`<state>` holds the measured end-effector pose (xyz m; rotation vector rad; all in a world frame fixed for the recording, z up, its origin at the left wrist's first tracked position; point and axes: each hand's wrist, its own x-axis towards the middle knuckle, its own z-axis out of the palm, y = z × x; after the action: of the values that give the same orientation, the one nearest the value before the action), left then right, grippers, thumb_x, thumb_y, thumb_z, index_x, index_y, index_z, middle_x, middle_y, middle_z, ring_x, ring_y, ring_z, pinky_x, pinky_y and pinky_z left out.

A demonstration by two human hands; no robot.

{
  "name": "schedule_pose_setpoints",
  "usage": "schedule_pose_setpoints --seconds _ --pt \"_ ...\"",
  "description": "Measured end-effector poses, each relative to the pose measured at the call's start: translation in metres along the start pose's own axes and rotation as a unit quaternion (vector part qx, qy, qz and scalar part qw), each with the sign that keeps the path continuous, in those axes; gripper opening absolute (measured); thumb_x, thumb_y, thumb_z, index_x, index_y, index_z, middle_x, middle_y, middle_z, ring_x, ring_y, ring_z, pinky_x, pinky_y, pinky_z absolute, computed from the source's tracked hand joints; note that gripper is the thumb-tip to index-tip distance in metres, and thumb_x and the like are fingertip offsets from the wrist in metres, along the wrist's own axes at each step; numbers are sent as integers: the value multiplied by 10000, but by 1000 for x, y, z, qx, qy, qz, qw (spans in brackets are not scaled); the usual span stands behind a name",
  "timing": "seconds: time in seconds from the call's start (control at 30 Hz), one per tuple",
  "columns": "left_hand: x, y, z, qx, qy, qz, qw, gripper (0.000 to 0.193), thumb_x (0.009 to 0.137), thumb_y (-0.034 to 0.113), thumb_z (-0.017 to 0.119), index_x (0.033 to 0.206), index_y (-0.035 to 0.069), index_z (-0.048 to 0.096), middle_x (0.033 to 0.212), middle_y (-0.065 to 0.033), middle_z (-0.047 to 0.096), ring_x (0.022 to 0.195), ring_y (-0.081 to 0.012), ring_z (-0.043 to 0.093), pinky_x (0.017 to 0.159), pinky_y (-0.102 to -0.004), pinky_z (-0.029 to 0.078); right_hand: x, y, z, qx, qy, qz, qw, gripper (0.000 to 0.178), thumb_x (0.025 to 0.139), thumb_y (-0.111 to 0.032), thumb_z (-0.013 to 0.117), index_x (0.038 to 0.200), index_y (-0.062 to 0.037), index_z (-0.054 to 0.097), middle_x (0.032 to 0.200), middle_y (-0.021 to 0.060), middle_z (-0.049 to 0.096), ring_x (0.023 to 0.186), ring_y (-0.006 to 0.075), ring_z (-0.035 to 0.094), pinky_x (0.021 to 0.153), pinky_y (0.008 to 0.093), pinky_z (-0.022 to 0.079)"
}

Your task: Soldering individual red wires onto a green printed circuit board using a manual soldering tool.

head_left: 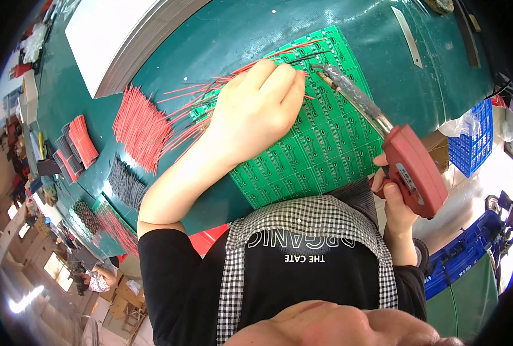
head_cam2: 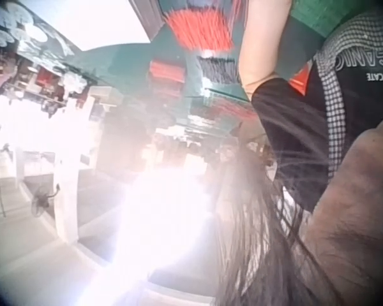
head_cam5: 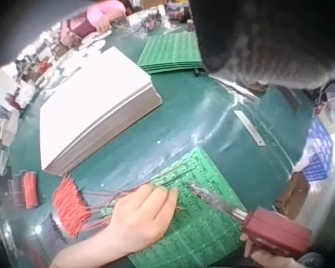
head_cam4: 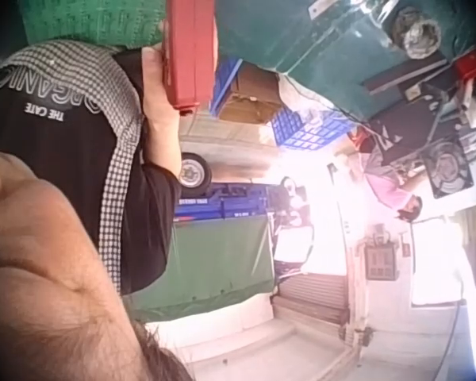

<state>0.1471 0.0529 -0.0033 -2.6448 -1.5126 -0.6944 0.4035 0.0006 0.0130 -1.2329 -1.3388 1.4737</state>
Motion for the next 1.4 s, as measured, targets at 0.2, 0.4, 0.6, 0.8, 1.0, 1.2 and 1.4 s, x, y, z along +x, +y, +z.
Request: schedule_pose_setpoints --seconds 0.2,0.4,0.6,0.8,1.0,1.2,1.4 --pt "1 2 1 -4 -5 -14 1000 299 621 -1 642 920 -12 636 808 -61 539 670 -185 537 566 -289 469 3 -1 5 8 23 -8 1000 569 822 -311 674 1197 67 474 913 140 597 565 129 527 496 240 419" --pt "2 2 2 -16 -2 -19 1000 288 636 -4 645 924 -15 633 815 -61 539 676 -189 536 576 -292 471 -4 3 -8 70 1 96 993 750 739 -219 779 1320 7 362 1032 94 576 850 127 570 699 238 477" --pt "4 -3 7 7 32 18 999 142 652 58 616 774 -11 592 720 -41 456 687 -159 519 536 -255 491 -3 1 -7 47 3 102 994 744 736 -195 778 1323 13 373 1006 62 583 809 97 558 713 236 467" --pt "4 -4 6 5 24 25 999 159 642 62 614 779 -14 589 726 -46 457 688 -162 521 537 -257 498 -5 4 -10 13 -13 86 996 720 742 -166 765 1322 24 382 1010 66 588 744 84 537 672 236 452" --pt "4 -2 7 21 17 22 999 158 640 69 610 775 -9 583 730 -45 461 692 -162 523 525 -256 500 0 -4 -2 22 19 27 999 588 815 -277 681 1233 59 440 987 205 596 607 156 536 491 251 417" --pt "7 -4 8 17 37 16 999 162 649 70 618 796 5 597 739 -40 474 699 -159 529 545 -252 497 2 -2 -10 53 23 7 998 557 814 -212 680 1249 43 443 1068 226 581 634 162 540 538 254 442" --pt "16 5 4 -37 8 -24 999 252 654 -3 653 905 13 632 853 -64 570 714 -209 565 590 -311 490 5 -2 -10 46 16 -5 999 532 818 -205 674 1232 48 458 1053 218 586 621 157 534 542 253 443"
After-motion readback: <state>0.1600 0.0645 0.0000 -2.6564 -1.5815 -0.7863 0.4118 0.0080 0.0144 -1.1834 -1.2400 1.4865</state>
